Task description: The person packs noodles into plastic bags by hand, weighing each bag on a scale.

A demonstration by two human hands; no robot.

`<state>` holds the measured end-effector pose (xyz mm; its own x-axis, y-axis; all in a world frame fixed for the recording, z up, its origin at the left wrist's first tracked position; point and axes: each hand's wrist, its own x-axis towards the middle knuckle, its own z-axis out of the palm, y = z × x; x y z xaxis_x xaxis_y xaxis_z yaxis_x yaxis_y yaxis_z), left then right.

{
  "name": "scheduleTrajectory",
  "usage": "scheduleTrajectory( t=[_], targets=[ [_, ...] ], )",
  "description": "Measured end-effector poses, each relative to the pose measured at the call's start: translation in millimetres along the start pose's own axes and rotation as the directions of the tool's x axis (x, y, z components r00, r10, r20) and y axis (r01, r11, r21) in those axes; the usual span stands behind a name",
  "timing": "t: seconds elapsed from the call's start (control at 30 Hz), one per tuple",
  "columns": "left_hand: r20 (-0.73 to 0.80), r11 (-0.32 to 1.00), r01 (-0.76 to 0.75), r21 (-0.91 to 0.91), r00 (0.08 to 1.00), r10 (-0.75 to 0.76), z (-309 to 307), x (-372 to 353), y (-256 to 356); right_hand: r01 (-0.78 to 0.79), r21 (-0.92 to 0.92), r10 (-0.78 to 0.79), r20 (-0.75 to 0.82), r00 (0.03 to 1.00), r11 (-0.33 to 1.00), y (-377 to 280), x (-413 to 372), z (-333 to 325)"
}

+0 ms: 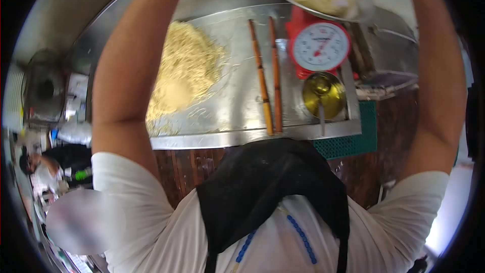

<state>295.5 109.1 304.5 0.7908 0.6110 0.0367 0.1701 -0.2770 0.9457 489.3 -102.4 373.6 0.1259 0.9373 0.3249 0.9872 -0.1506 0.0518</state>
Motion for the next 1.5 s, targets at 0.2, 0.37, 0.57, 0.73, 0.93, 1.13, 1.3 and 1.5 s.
scheduleTrajectory(
  t=[0.2,0.37,0.57,0.73,0.93,1.13,1.3,1.5],
  targets=[
    [-0.3,0.529,0.202,0.824,0.948,0.105,-181,-73,-291,0.05,0.183,-0.008,-0.223,0.975,0.982,-12,-5,-34],
    [-0.45,0.427,0.47,0.773,0.88,-0.155,-192,-267,-448,0.009,0.313,0.089,-0.298,0.95,0.95,-30,-7,-46],
    [-0.661,0.844,0.42,0.335,0.743,-0.107,-208,-244,-380,0.145,0.527,-0.042,-0.202,0.978,0.837,-113,40,-25],
    [-0.677,0.878,0.256,0.405,0.73,0.1,-238,-218,-236,0.237,0.287,-0.22,-0.091,0.971,0.928,-223,79,-2],
    [-0.627,0.948,-0.246,0.201,0.711,0.317,-263,-200,-125,0.297,0.503,-0.316,-0.048,0.947,0.812,-355,92,57],
    [-0.594,0.859,-0.505,-0.084,0.717,0.364,-240,-207,-70,0.048,0.903,-0.366,0.124,0.922,0.427,-418,126,158],
    [-0.659,0.895,-0.421,-0.147,0.717,0.229,-275,-236,-113,-0.186,0.77,-0.271,0.424,0.864,0.611,-358,81,244],
    [-0.381,0.997,-0.005,-0.077,0.924,-0.025,-244,-236,-177,-0.29,0.923,-0.099,0.322,0.941,0.253,-353,66,273]
  ],
)
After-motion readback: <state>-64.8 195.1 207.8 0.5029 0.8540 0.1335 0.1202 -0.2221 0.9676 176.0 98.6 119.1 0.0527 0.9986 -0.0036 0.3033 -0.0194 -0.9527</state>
